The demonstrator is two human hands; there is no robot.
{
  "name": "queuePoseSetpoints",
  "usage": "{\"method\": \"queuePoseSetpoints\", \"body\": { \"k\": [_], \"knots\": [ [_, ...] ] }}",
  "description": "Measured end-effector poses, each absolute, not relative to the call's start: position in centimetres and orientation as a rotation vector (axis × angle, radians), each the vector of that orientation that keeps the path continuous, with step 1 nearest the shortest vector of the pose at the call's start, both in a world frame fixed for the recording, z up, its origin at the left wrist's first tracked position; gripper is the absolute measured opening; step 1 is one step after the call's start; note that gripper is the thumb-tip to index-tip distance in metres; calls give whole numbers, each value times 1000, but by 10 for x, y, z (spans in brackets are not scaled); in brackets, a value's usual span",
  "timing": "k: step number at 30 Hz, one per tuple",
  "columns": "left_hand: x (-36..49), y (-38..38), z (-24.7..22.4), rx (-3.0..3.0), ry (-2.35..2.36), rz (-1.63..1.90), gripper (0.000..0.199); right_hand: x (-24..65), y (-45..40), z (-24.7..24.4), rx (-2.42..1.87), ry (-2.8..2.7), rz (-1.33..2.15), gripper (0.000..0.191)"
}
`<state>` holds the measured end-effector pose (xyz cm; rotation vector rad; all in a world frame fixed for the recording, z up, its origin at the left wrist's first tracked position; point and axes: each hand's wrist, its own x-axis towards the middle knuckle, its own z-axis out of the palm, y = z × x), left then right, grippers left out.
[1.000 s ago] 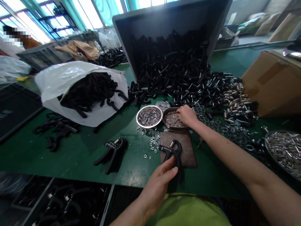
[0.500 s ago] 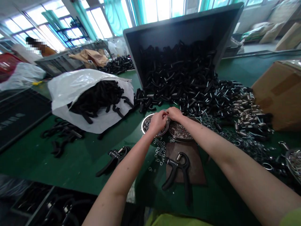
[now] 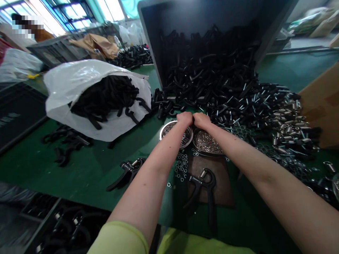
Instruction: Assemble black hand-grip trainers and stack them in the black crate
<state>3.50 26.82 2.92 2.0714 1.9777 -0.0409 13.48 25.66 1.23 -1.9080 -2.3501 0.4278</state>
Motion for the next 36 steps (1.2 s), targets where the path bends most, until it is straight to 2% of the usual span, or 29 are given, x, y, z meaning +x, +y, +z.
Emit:
{"method": "queuePoseSetpoints", "body": {
  "k": [2,9,14,19,23,26,32,36],
  "knots": [
    [34,267,28,2073,1969,-39,32,138,254,14,-1858,-2298,458,20],
    [26,256,29,2095,1910,104,27,163,207,42,-1593,-2106,551,24],
    [19,244,34,2057,1837,322,20,194,123,51,-1365,-1838,950,18],
    [16,202,45,2011,1598,567,21,207,59,18,-1374,-1819,1297,16],
    [4,135,44,1612,1205,767,19,205,49,-5,-1354,-1909,1221,13],
    [-10,84,34,1305,1087,802,20,201,51,-8,-1368,-1974,1154,12],
    [-30,24,12,1008,1145,807,29,197,53,2,-1453,-2024,1112,7],
    [-26,10,10,1195,1211,798,18,193,63,3,-1516,-2069,1177,4]
  ]
}}
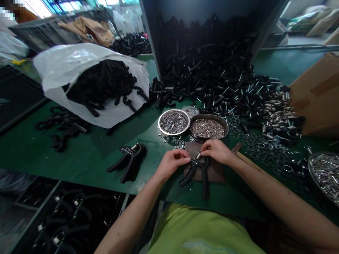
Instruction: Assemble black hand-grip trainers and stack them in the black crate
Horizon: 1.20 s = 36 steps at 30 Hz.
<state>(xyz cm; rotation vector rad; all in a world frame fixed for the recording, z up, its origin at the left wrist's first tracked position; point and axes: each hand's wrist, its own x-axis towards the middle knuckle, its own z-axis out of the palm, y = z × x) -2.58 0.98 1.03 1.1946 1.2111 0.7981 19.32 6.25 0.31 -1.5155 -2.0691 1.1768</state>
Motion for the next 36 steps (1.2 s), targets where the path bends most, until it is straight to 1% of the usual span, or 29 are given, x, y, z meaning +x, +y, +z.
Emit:
{"method": "queuePoseSetpoints", "body": {
  "k": [2,4,7,9,11,13,15,17,18,20,22,24,26,28,30,32,34,36],
  "knots": [
    [-19,8,10,1392,1233,805,10,190,67,2,-1511,-2095,1244,3],
    [-12,7,8,1569,1257,779,6,189,68,2,-1494,-2105,1278,8],
    [-1,7,0,1720,1306,711,7,197,57,5,-1484,-2094,1222,28],
    [4,6,-6,1763,1336,681,7,214,41,8,-1513,-2088,1063,35],
    [7,5,-10,1770,1360,661,6,242,20,10,-1607,-2091,815,33],
    [9,4,-11,1762,1382,637,6,275,-3,6,-1779,-2112,531,35],
    [10,6,-8,1761,1401,587,6,307,-27,-4,-1992,-2152,258,41],
    [11,8,-3,1761,1410,504,6,330,-47,-18,-2173,-2155,85,44],
    [12,10,-1,1753,1418,461,6,337,-54,-24,-2239,-2138,54,43],
    [14,13,3,1728,1436,392,8,341,-61,-28,-2337,-2052,96,40],
    [15,15,4,1698,1454,369,10,333,-61,-19,-2361,-1938,262,39],
    [16,15,4,1673,1462,374,11,315,-58,5,-2210,-1860,491,40],
    [16,14,3,1654,1468,390,10,292,-55,33,-1916,-1829,648,40],
    [16,13,2,1645,1465,406,9,271,-53,53,-1682,-1810,629,41],
    [15,12,1,1641,1451,424,8,255,-50,57,-1552,-1860,554,42],
    [14,12,0,1633,1437,438,8,245,-45,50,-1518,-2010,527,41],
    [13,12,-1,1627,1433,449,9,242,-41,43,-1542,-2166,573,40],
    [13,13,-2,1620,1435,455,9,242,-39,44,-1561,-2199,602,40]
  ]
}}
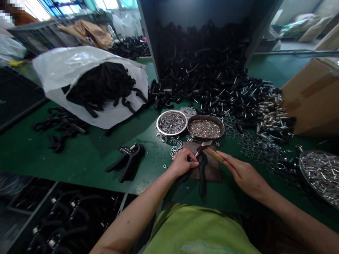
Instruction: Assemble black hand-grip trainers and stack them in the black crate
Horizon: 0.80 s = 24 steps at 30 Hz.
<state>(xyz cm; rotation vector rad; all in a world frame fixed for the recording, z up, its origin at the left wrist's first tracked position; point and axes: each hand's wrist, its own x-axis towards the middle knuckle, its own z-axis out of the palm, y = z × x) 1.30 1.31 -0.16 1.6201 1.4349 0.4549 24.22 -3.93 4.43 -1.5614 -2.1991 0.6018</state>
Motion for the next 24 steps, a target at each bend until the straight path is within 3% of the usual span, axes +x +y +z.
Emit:
{"method": "queuePoseSetpoints", "body": {
  "k": [5,11,24],
  "knots": [
    [16,16,0,1571,1471,444,10,246,-43,49,-1534,-2018,495,43],
    [17,14,-1,1589,1456,454,9,249,-35,21,-1651,-2148,728,42],
    [10,0,-13,1776,1392,668,17,251,-64,51,-1654,-2011,775,41]
  ]
}}
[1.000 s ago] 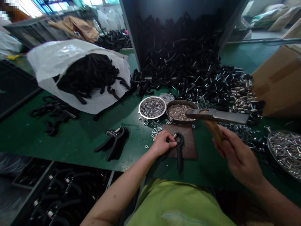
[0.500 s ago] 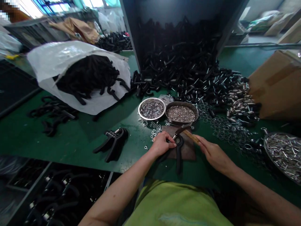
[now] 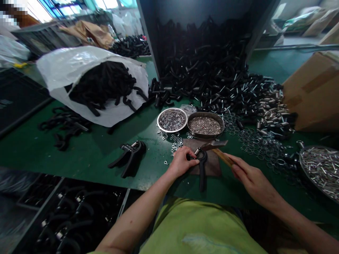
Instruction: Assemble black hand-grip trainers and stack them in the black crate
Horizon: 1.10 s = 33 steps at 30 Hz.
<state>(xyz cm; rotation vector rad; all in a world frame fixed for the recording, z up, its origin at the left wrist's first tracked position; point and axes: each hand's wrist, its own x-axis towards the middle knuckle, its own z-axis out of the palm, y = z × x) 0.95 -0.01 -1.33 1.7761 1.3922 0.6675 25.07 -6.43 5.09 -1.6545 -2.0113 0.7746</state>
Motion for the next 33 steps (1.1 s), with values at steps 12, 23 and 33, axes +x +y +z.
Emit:
{"method": "queuePoseSetpoints", "body": {
  "k": [12,23,33],
  "knots": [
    [14,11,-6,1634,1455,509,12,247,-73,49,-1656,-1993,863,41],
    [14,6,-8,1743,1459,517,17,247,-75,46,-1660,-1971,855,40],
    [11,-50,-12,1988,1765,642,30,244,-98,52,-1382,-1966,460,49]
  ]
}}
